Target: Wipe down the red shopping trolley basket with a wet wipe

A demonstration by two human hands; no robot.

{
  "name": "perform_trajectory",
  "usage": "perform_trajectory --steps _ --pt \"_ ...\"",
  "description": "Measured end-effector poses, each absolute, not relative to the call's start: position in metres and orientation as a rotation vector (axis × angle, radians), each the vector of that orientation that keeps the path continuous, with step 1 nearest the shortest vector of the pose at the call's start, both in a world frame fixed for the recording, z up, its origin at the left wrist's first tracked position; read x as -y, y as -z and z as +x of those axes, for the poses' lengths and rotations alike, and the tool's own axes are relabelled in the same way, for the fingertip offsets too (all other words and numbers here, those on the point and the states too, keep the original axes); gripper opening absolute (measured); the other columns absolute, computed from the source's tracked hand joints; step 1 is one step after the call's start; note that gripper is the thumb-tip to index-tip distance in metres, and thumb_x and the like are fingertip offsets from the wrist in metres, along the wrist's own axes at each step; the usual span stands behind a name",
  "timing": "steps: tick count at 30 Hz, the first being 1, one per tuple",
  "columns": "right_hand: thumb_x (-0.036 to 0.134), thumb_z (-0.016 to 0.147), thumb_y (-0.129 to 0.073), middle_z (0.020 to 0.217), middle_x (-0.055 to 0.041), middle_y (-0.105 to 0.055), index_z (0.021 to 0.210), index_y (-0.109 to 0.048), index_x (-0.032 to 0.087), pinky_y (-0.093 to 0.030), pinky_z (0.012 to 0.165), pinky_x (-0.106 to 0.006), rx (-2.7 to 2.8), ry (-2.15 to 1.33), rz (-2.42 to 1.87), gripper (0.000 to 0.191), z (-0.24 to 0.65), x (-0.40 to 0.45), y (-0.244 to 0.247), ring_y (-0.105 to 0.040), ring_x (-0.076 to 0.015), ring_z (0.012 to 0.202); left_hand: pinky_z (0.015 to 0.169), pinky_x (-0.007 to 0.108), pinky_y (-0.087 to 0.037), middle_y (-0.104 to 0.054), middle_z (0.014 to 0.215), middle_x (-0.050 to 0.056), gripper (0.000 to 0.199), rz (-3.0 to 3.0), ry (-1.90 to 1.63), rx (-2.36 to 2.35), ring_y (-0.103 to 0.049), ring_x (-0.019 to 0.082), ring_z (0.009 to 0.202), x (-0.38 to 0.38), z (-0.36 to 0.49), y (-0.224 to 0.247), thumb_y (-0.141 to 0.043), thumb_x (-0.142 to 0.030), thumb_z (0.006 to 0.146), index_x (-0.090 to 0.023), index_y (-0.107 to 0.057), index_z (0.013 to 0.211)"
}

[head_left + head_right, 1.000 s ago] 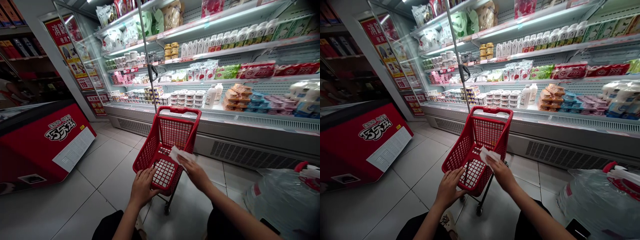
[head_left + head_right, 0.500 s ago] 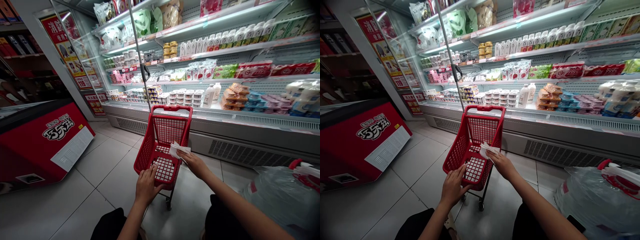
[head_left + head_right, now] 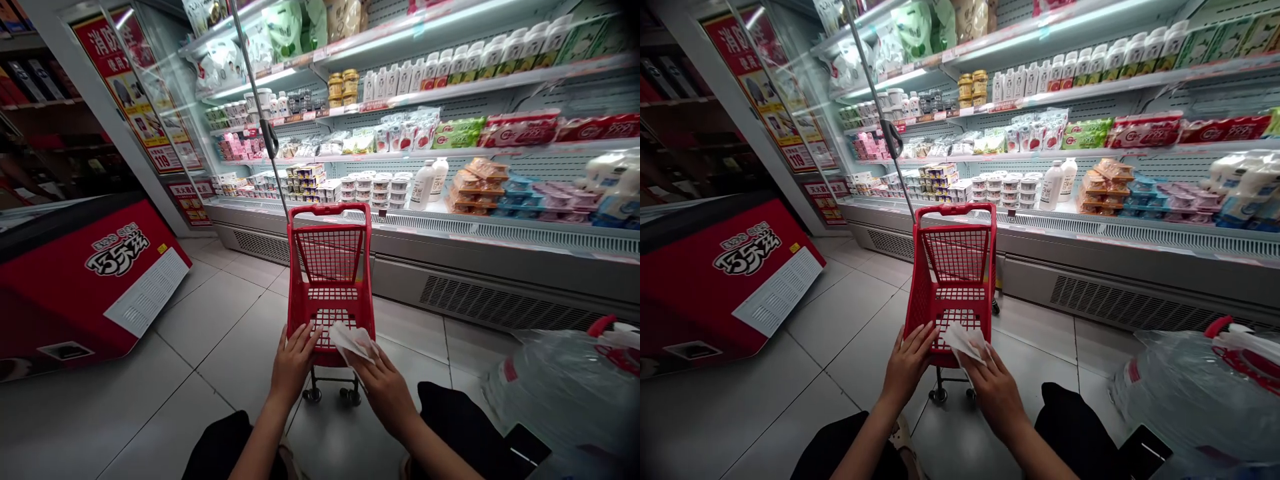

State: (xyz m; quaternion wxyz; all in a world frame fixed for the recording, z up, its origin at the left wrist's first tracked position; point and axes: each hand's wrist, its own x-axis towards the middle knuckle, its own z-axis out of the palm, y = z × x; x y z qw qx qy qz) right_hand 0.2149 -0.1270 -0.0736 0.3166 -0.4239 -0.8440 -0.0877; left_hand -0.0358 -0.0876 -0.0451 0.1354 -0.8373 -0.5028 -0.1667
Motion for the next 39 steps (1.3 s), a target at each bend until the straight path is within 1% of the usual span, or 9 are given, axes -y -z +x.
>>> perform_trajectory --steps 7,11,14,18,20,24,27,34,39 --pt "-0.006 0.085 -0.037 0.157 -0.0053 -0.048 0.166 -0.014 0.019 -0.046 0.119 -0.047 2.237 0.249 -1.031 0.088 0.188 0.112 0.073 -0.045 -0.0244 0.147 0.127 0.051 -0.029 -0.052 0.155 0.009 0.069 -2.380 0.626 1.467 -0.052 0.023 0.142 0.098 0.009 0.051 -0.043 -0.012 0.098 -0.019 -0.023 0.164" --pt "-0.006 0.087 -0.037 0.156 -0.0024 -0.050 0.166 -0.019 0.025 -0.048 0.117 -0.046 2.153 0.320 -1.182 0.087 0.256 0.112 0.089 -0.046 -0.0252 0.145 0.124 0.044 -0.034 -0.043 0.162 0.005 0.062 -2.447 0.551 1.361 -0.044 0.022 0.148 0.099 -0.001 0.041 -0.048 -0.022 0.102 -0.024 -0.031 0.161" --pt "-0.003 0.091 -0.035 0.158 0.0001 -0.048 0.165 -0.020 0.029 -0.050 0.115 -0.045 2.082 0.326 -1.358 0.083 0.306 0.107 0.092 -0.043 -0.0251 0.147 0.125 0.046 -0.034 -0.035 0.167 0.002 0.061 -2.452 0.522 1.336 -0.037 0.023 0.152 0.093 -0.010 0.034 -0.052 -0.026 0.101 -0.029 -0.034 0.160" --pt "0.004 0.098 -0.033 0.162 -0.0008 -0.040 0.166 -0.016 0.029 -0.048 0.116 -0.043 2.078 0.213 -1.442 0.074 0.314 0.100 0.086 -0.041 -0.0228 0.149 0.126 0.050 -0.032 -0.030 0.169 0.006 0.079 -2.426 0.560 1.419 -0.031 0.027 0.155 0.078 -0.010 0.032 -0.065 -0.038 0.095 -0.028 -0.025 0.163" --pt "0.003 0.097 -0.033 0.163 -0.0020 -0.039 0.166 -0.014 0.029 -0.047 0.117 -0.044 2.050 0.152 -1.424 0.076 0.292 0.102 0.084 -0.039 -0.0222 0.149 0.126 0.050 -0.032 -0.032 0.168 0.008 0.083 -2.417 0.589 1.450 -0.029 0.028 0.156 0.073 -0.006 0.036 -0.069 -0.037 0.093 -0.026 -0.026 0.163" --pt "-0.006 0.088 -0.032 0.163 -0.0014 -0.041 0.166 -0.012 0.028 -0.044 0.120 -0.044 2.135 0.049 -1.235 0.087 0.235 0.116 0.080 -0.030 -0.0219 0.154 0.127 0.051 -0.030 -0.042 0.163 0.008 0.074 -2.386 0.678 1.473 -0.032 0.028 0.155 0.070 0.004 0.049 -0.071 -0.029 0.091 -0.026 -0.038 0.157" --pt "-0.007 0.087 -0.034 0.162 -0.0008 -0.044 0.166 -0.016 0.028 -0.043 0.121 -0.045 2.202 0.018 -1.121 0.087 0.223 0.120 0.080 -0.028 -0.0227 0.155 0.127 0.053 -0.029 -0.050 0.157 0.009 0.069 -2.383 0.713 1.445 -0.038 0.029 0.152 0.070 0.006 0.053 -0.072 -0.030 0.090 -0.026 -0.044 0.153" --pt "0.004 0.097 -0.036 0.156 -0.0027 -0.051 0.161 -0.033 0.030 -0.047 0.116 -0.049 2.101 0.106 -1.297 0.069 0.322 0.062 0.084 -0.051 -0.0227 0.142 0.127 0.054 -0.027 -0.056 0.150 0.010 0.068 -2.394 0.821 1.402 -0.041 0.031 0.149 0.079 0.013 0.057 -0.074 -0.039 0.089 -0.026 -0.048 0.150" --pt "0.020 0.106 -0.034 0.158 -0.0037 -0.047 0.160 -0.037 0.030 -0.042 0.119 -0.051 2.081 0.096 -1.372 0.054 0.354 0.036 0.076 -0.050 -0.0234 0.143 0.128 0.050 -0.024 -0.053 0.154 0.007 0.068 -2.510 0.756 1.322 -0.038 0.027 0.151 0.084 0.018 0.048 -0.067 -0.036 0.095 -0.028 -0.040 0.157"
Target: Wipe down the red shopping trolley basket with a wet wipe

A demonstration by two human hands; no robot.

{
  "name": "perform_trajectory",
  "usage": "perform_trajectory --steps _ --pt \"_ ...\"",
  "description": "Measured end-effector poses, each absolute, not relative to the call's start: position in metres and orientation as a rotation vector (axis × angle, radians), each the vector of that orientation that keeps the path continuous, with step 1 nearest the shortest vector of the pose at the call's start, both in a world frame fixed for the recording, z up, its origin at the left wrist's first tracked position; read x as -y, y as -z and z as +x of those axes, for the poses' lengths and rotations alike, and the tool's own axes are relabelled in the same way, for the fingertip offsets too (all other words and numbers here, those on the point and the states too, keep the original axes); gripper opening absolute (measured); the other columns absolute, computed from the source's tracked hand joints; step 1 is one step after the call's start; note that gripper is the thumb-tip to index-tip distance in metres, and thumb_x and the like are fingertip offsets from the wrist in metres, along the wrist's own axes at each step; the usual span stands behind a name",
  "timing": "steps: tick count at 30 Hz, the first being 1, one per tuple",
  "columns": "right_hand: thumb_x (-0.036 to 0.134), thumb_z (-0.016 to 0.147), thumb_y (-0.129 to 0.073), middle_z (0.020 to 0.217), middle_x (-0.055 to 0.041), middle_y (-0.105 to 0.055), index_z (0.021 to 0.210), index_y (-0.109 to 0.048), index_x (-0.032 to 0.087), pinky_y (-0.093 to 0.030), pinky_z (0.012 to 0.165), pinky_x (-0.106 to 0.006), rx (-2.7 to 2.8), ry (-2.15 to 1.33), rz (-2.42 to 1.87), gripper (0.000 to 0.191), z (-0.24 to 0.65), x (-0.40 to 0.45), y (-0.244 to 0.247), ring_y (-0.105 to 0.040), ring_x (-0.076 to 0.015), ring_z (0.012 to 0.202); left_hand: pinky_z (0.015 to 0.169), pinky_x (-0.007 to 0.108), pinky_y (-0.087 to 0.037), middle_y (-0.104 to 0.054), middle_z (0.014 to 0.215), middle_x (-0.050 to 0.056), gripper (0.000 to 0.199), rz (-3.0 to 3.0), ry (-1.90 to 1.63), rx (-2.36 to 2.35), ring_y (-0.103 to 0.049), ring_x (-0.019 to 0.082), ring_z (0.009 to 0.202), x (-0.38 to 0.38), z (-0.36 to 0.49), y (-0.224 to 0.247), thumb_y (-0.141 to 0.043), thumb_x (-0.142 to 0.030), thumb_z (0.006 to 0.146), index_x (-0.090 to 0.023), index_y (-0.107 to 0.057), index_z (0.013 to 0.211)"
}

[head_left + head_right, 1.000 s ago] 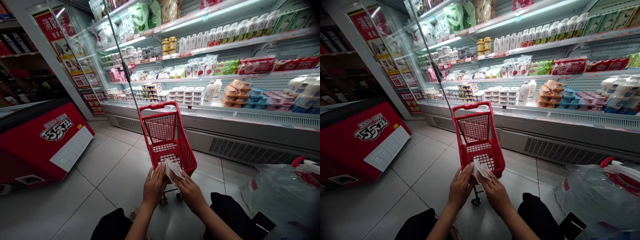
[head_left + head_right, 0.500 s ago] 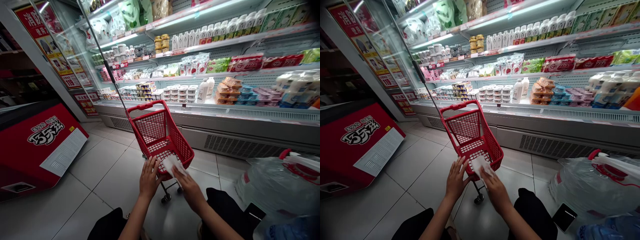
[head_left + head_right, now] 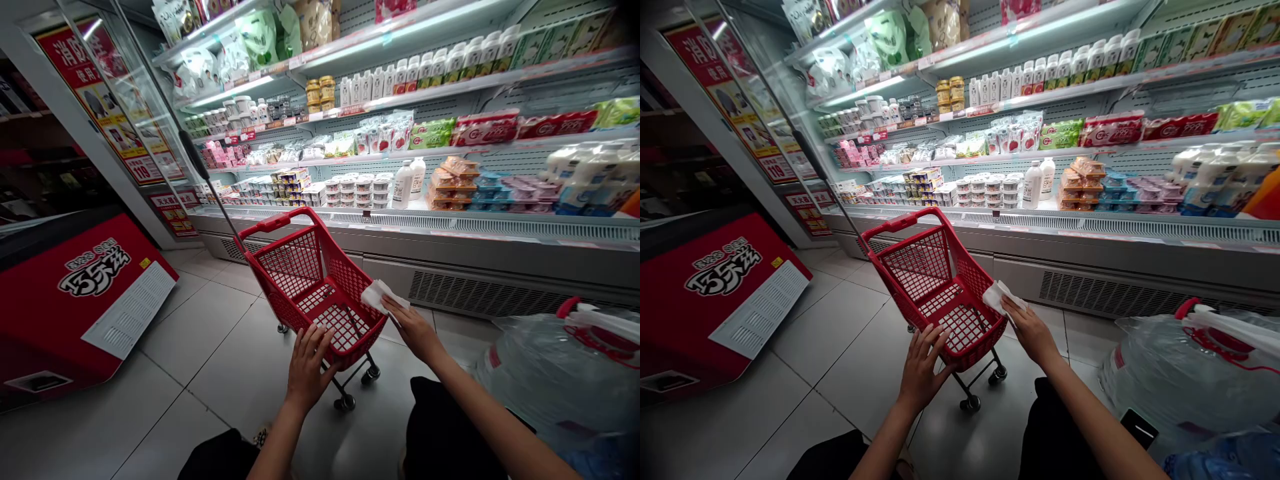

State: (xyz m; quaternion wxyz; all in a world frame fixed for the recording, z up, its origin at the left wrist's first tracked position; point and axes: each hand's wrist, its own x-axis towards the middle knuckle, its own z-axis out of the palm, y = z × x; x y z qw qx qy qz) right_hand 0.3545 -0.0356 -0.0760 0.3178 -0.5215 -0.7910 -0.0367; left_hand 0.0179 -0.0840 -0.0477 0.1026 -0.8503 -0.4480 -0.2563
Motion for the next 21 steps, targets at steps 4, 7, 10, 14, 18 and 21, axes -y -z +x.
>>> perform_trajectory --steps 4,7,10,14,18,21 --pt "0.030 0.110 -0.033 0.162 -0.0028 -0.043 0.163 -0.028 0.032 -0.044 0.118 -0.052 1.958 -0.004 -1.465 0.054 0.330 0.065 0.089 -0.044 -0.0245 0.147 0.129 0.052 -0.018 -0.038 0.166 0.006 0.074 -2.614 0.572 1.243 -0.028 0.026 0.156 0.080 0.017 0.029 -0.061 -0.035 0.098 -0.029 -0.026 0.163" --pt "0.026 0.109 -0.034 0.163 -0.0013 -0.041 0.165 -0.020 0.034 -0.045 0.118 -0.048 1.951 -0.032 -1.417 0.058 0.297 0.100 0.097 -0.042 -0.0231 0.148 0.129 0.054 -0.017 -0.024 0.172 0.005 0.077 -2.602 0.545 1.275 -0.019 0.029 0.159 0.078 0.024 0.025 -0.061 -0.030 0.096 -0.031 -0.024 0.164" --pt "0.018 0.107 -0.035 0.163 -0.0011 -0.040 0.166 -0.016 0.031 -0.044 0.120 -0.045 1.989 0.008 -1.322 0.064 0.260 0.125 0.089 -0.036 -0.0229 0.151 0.128 0.054 -0.018 -0.018 0.173 0.007 0.084 -2.591 0.573 1.320 -0.015 0.030 0.160 0.081 0.039 0.033 -0.063 -0.028 0.093 -0.028 -0.020 0.165" --pt "0.012 0.104 -0.036 0.164 -0.0019 -0.038 0.166 -0.015 0.027 -0.040 0.123 -0.045 2.036 0.049 -1.271 0.068 0.238 0.131 0.077 -0.032 -0.0231 0.153 0.128 0.053 -0.017 -0.014 0.173 0.011 0.092 -2.596 0.583 1.306 -0.013 0.031 0.160 0.084 0.052 0.039 -0.065 -0.031 0.090 -0.022 -0.014 0.166" --pt "0.017 0.106 -0.038 0.159 -0.0008 -0.048 0.166 -0.017 0.030 -0.041 0.122 -0.046 2.027 0.082 -1.269 0.064 0.269 0.124 0.088 -0.043 -0.0227 0.148 0.129 0.049 -0.015 -0.015 0.173 0.009 0.089 -2.567 0.531 1.286 -0.016 0.027 0.160 0.069 0.035 0.026 -0.061 -0.028 0.092 -0.024 -0.013 0.166" --pt "0.025 0.109 -0.037 0.158 -0.0005 -0.048 0.165 -0.020 0.034 -0.042 0.121 -0.048 1.964 0.072 -1.365 0.060 0.299 0.121 0.097 -0.047 -0.0229 0.145 0.129 0.054 -0.016 -0.013 0.173 0.011 0.086 -2.383 0.620 1.454 -0.015 0.031 0.160 0.050 0.014 0.013 -0.062 -0.026 0.092 -0.024 -0.017 0.166"
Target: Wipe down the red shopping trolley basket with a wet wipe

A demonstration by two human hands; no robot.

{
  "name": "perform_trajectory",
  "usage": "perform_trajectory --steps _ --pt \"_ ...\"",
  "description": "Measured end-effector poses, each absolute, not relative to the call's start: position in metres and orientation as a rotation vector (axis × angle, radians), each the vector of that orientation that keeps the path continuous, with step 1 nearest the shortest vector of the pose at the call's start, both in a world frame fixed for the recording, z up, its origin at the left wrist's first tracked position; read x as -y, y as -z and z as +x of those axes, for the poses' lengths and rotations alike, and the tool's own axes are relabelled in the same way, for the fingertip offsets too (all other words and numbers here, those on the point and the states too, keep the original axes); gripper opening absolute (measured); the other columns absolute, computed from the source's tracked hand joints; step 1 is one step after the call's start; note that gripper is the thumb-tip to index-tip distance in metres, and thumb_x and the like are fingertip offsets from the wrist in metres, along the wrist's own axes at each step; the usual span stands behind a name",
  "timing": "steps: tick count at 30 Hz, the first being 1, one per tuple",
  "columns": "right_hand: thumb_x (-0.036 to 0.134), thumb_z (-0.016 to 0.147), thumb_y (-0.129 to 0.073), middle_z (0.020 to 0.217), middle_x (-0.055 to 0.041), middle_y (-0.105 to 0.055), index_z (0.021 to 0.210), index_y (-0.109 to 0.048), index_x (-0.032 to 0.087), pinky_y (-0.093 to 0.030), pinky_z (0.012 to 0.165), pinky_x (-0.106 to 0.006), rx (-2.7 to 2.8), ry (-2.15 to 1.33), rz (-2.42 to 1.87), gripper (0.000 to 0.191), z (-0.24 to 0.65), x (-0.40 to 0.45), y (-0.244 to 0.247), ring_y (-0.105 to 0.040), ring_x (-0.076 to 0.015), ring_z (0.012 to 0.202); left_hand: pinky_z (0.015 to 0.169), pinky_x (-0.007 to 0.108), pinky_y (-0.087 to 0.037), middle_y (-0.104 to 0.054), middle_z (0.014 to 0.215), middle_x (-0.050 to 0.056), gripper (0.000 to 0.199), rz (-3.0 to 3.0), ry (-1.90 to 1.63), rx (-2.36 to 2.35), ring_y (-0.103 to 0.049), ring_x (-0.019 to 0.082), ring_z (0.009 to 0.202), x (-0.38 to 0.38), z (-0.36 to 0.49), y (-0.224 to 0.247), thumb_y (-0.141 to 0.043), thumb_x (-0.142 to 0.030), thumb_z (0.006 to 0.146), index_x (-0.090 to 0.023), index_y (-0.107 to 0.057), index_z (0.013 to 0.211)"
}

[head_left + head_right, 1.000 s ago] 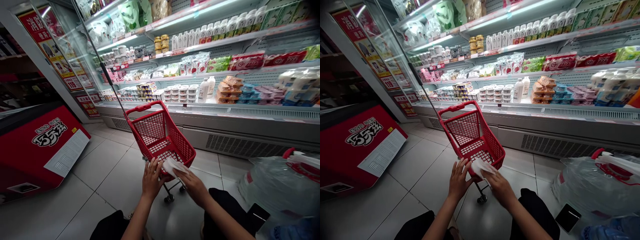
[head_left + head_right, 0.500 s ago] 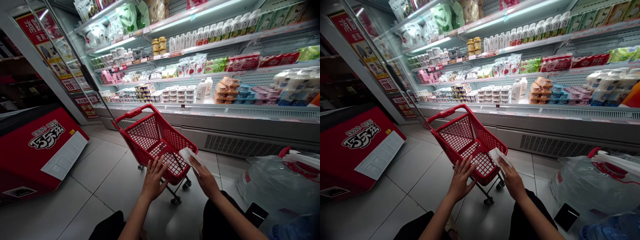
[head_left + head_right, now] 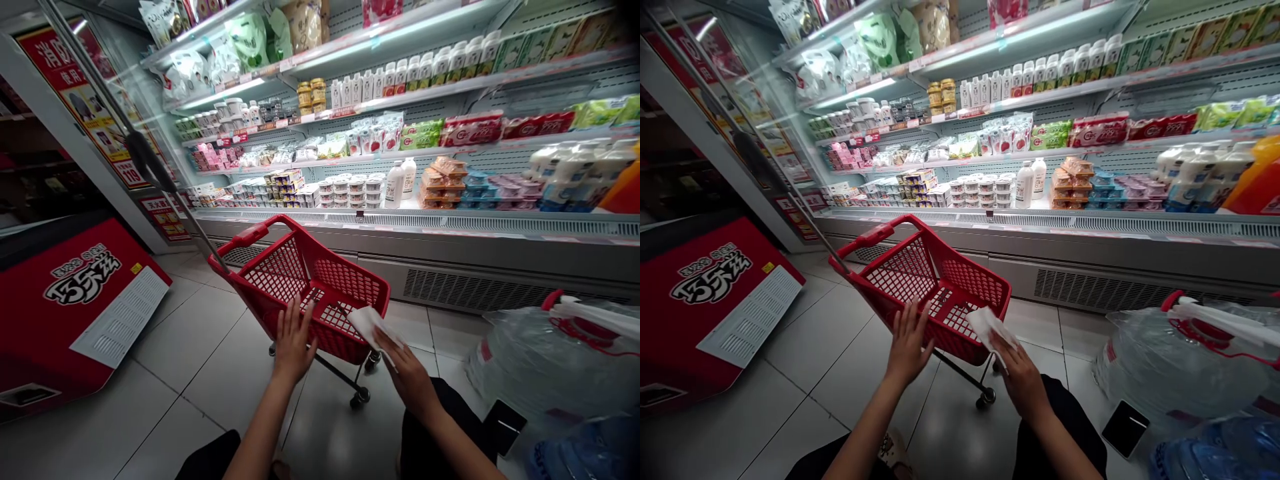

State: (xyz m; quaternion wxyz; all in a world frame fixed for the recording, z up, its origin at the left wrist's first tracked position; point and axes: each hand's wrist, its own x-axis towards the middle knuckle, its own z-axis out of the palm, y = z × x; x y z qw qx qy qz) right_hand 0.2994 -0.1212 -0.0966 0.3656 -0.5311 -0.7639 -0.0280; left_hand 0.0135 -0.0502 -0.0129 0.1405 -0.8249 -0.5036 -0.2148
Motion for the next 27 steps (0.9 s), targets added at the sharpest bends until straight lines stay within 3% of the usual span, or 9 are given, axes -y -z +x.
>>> perform_trajectory --steps 6,12,16,20,24,27 --pt "0.033 0.110 -0.032 0.161 -0.0005 -0.043 0.165 -0.018 0.037 -0.052 0.111 -0.047 1.853 0.006 -1.565 0.056 0.302 0.124 0.084 -0.048 -0.0243 0.144 0.127 0.056 -0.022 -0.021 0.171 0.015 0.091 -2.368 0.663 1.456 -0.021 0.035 0.158 0.041 0.010 0.012 -0.068 -0.025 0.084 -0.020 -0.023 0.164" --pt "0.025 0.108 -0.036 0.163 -0.0031 -0.040 0.167 -0.010 0.030 -0.043 0.120 -0.047 1.930 0.148 -1.413 0.065 0.253 0.107 0.062 -0.046 -0.0263 0.146 0.126 0.058 -0.023 -0.016 0.172 0.019 0.102 -2.328 0.716 1.519 -0.020 0.040 0.157 0.056 0.048 0.028 -0.072 -0.032 0.080 -0.016 -0.019 0.165" --pt "0.021 0.106 -0.040 0.164 -0.0027 -0.039 0.167 -0.009 0.028 -0.040 0.121 -0.049 1.987 0.205 -1.367 0.069 0.235 0.087 0.058 -0.038 -0.0282 0.151 0.126 0.055 -0.020 -0.015 0.172 0.017 0.102 -2.374 0.629 1.475 -0.020 0.039 0.157 0.063 0.060 0.026 -0.070 -0.039 0.082 -0.016 -0.016 0.165" --pt "0.021 0.105 -0.038 0.161 -0.0021 -0.045 0.167 -0.010 0.030 -0.041 0.120 -0.051 1.982 0.247 -1.391 0.068 0.265 0.082 0.072 -0.044 -0.0287 0.147 0.129 0.052 -0.010 -0.025 0.171 0.011 0.092 -2.442 0.578 1.335 -0.027 0.031 0.156 0.061 0.040 0.007 -0.064 -0.040 0.090 -0.021 -0.016 0.166" --pt "0.030 0.108 -0.035 0.161 -0.0021 -0.044 0.167 -0.012 0.031 -0.041 0.119 -0.052 1.829 0.246 -1.574 0.063 0.324 0.086 0.086 -0.050 -0.0288 0.142 0.128 0.060 -0.006 -0.031 0.169 0.006 0.071 -2.254 0.658 1.425 -0.029 0.031 0.155 0.057 0.005 -0.019 -0.057 -0.027 0.095 -0.035 -0.032 0.161" --pt "0.033 0.109 -0.032 0.162 -0.0030 -0.042 0.167 -0.011 0.032 -0.040 0.120 -0.054 1.744 0.232 -1.644 0.061 0.349 0.084 0.086 -0.049 -0.0283 0.143 0.127 0.066 -0.004 -0.042 0.163 0.007 0.065 -2.176 0.693 1.455 -0.035 0.032 0.152 0.058 -0.002 -0.027 -0.055 -0.021 0.094 -0.036 -0.042 0.156"
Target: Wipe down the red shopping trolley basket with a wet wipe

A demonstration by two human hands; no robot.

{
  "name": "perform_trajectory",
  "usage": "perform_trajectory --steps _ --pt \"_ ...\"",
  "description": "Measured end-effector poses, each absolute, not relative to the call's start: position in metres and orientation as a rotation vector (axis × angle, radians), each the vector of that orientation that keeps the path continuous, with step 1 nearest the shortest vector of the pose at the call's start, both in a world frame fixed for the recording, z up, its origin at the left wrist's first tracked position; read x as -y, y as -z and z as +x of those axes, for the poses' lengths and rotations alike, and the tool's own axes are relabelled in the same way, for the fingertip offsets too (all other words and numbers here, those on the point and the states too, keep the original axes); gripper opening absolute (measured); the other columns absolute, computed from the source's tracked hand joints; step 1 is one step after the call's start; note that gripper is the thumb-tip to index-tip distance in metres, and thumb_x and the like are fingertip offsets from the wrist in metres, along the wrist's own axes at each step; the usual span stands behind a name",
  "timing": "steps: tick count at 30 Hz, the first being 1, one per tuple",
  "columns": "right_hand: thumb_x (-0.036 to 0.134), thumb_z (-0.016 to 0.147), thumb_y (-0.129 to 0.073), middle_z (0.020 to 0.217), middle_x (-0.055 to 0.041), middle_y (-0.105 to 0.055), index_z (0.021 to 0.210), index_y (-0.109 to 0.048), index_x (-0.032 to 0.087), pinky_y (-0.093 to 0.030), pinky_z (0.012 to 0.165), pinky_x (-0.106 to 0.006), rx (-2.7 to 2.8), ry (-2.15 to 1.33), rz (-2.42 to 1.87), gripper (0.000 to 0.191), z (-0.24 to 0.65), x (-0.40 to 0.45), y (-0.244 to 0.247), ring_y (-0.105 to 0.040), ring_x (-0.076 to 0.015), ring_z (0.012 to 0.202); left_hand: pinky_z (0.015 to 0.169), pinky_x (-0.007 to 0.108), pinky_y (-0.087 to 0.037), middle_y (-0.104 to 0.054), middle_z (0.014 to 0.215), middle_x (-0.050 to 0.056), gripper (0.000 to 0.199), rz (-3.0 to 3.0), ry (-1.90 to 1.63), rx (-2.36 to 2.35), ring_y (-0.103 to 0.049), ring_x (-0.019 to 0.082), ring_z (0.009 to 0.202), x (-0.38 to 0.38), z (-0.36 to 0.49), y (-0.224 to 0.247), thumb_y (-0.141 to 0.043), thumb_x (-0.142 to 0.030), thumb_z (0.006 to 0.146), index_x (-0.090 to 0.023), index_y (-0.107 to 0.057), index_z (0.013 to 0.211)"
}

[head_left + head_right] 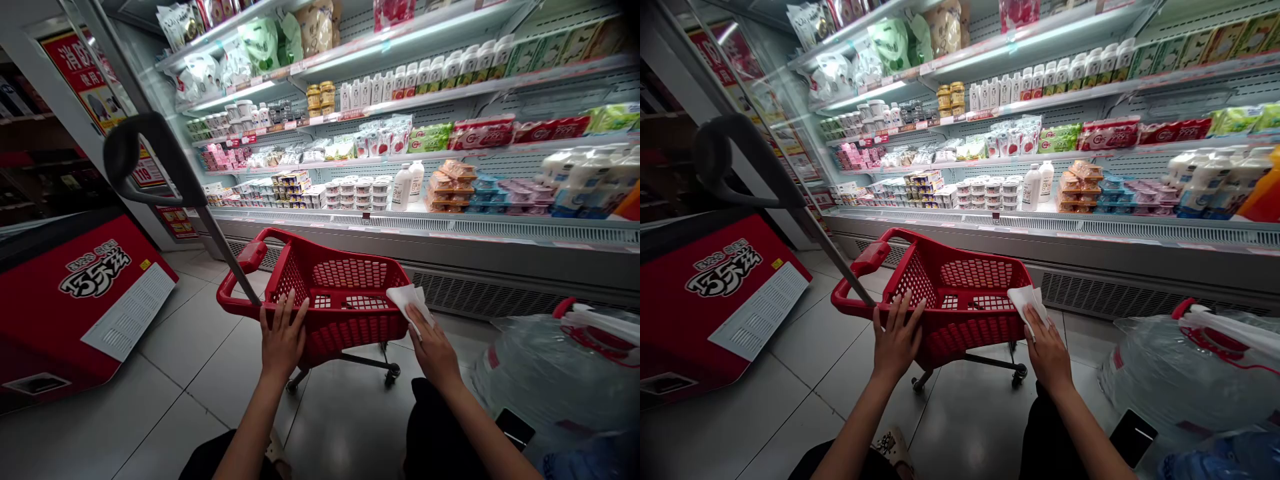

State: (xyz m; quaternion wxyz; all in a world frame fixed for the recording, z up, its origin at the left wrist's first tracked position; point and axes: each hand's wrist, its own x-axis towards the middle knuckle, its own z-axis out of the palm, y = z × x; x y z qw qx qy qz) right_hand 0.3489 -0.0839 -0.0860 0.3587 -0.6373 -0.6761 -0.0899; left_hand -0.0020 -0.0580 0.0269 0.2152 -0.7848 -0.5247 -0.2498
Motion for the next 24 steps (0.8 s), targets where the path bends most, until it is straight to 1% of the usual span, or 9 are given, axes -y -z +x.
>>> perform_trajectory --steps 3,5,9,12,15,18,20,22,24 --pt "0.032 0.109 -0.031 0.160 -0.0035 -0.045 0.166 -0.015 0.031 -0.039 0.120 -0.056 1.732 0.221 -1.619 0.059 0.337 0.074 0.077 -0.049 -0.0284 0.144 0.125 0.071 0.003 -0.055 0.153 0.010 0.060 -2.156 0.725 1.473 -0.043 0.036 0.146 0.060 0.014 -0.022 -0.059 -0.023 0.091 -0.031 -0.053 0.149" --pt "0.029 0.109 -0.033 0.159 -0.0032 -0.047 0.166 -0.016 0.031 -0.039 0.120 -0.055 1.784 0.215 -1.549 0.060 0.310 0.068 0.067 -0.049 -0.0286 0.144 0.123 0.072 0.008 -0.058 0.148 0.011 0.059 -2.150 0.749 1.486 -0.046 0.037 0.143 0.062 0.027 -0.017 -0.060 -0.023 0.088 -0.030 -0.055 0.147" --pt "0.022 0.107 -0.036 0.161 -0.0041 -0.044 0.167 -0.012 0.027 -0.038 0.123 -0.051 1.955 0.170 -1.325 0.064 0.238 0.062 0.044 -0.046 -0.0261 0.146 0.123 0.072 0.010 -0.054 0.153 0.009 0.068 -2.204 0.744 1.465 -0.047 0.037 0.142 0.065 0.040 -0.017 -0.059 -0.021 0.087 -0.031 -0.046 0.154" --pt "0.019 0.107 -0.034 0.163 -0.0035 -0.040 0.167 -0.008 0.027 -0.035 0.124 -0.049 2.013 0.121 -1.221 0.066 0.211 0.063 0.033 -0.042 -0.0232 0.148 0.126 0.068 0.003 -0.049 0.158 0.007 0.070 -2.283 0.712 1.389 -0.047 0.033 0.143 0.068 0.031 -0.024 -0.055 -0.019 0.092 -0.033 -0.037 0.158" --pt "0.021 0.107 -0.034 0.162 -0.0023 -0.043 0.167 -0.010 0.029 -0.035 0.125 -0.051 2.010 0.108 -1.211 0.065 0.222 0.065 0.035 -0.043 -0.0238 0.148 0.129 0.057 -0.019 -0.053 0.152 0.008 0.069 -2.284 0.797 1.248 -0.050 0.027 0.141 0.069 0.008 -0.030 -0.052 -0.016 0.095 -0.031 -0.032 0.159" --pt "0.025 0.108 -0.035 0.162 -0.0006 -0.043 0.166 -0.013 0.032 -0.037 0.123 -0.053 1.966 0.093 -1.301 0.063 0.249 0.064 0.045 -0.045 -0.0258 0.147 0.123 0.054 -0.036 -0.051 0.146 0.013 0.071 -2.076 1.015 1.225 -0.049 0.030 0.141 0.068 -0.017 -0.034 -0.058 -0.020 0.095 -0.026 -0.028 0.159" --pt "0.028 0.108 -0.034 0.162 0.0001 -0.042 0.166 -0.014 0.033 -0.037 0.123 -0.054 1.931 0.085 -1.360 0.061 0.259 0.064 0.048 -0.044 -0.0268 0.147 0.120 0.059 -0.038 -0.042 0.150 0.017 0.073 -1.960 1.084 1.279 -0.042 0.035 0.145 0.066 -0.025 -0.038 -0.063 -0.026 0.095 -0.025 -0.026 0.158" --pt "0.030 0.109 -0.034 0.162 -0.0004 -0.042 0.166 -0.015 0.033 -0.037 0.122 -0.055 1.910 0.083 -1.383 0.061 0.257 0.062 0.048 -0.043 -0.0274 0.148 0.119 0.065 -0.035 -0.034 0.156 0.019 0.074 -1.949 1.032 1.342 -0.035 0.039 0.149 0.066 -0.024 -0.043 -0.066 -0.032 0.094 -0.025 -0.027 0.157" --pt "0.030 0.109 -0.034 0.162 -0.0018 -0.043 0.166 -0.015 0.032 -0.036 0.123 -0.055 1.913 0.085 -1.351 0.060 0.242 0.061 0.041 -0.043 -0.0272 0.148 0.120 0.069 -0.030 -0.030 0.160 0.019 0.074 -1.970 0.936 1.406 -0.033 0.041 0.150 0.067 -0.018 -0.048 -0.067 -0.036 0.094 -0.027 -0.031 0.157"
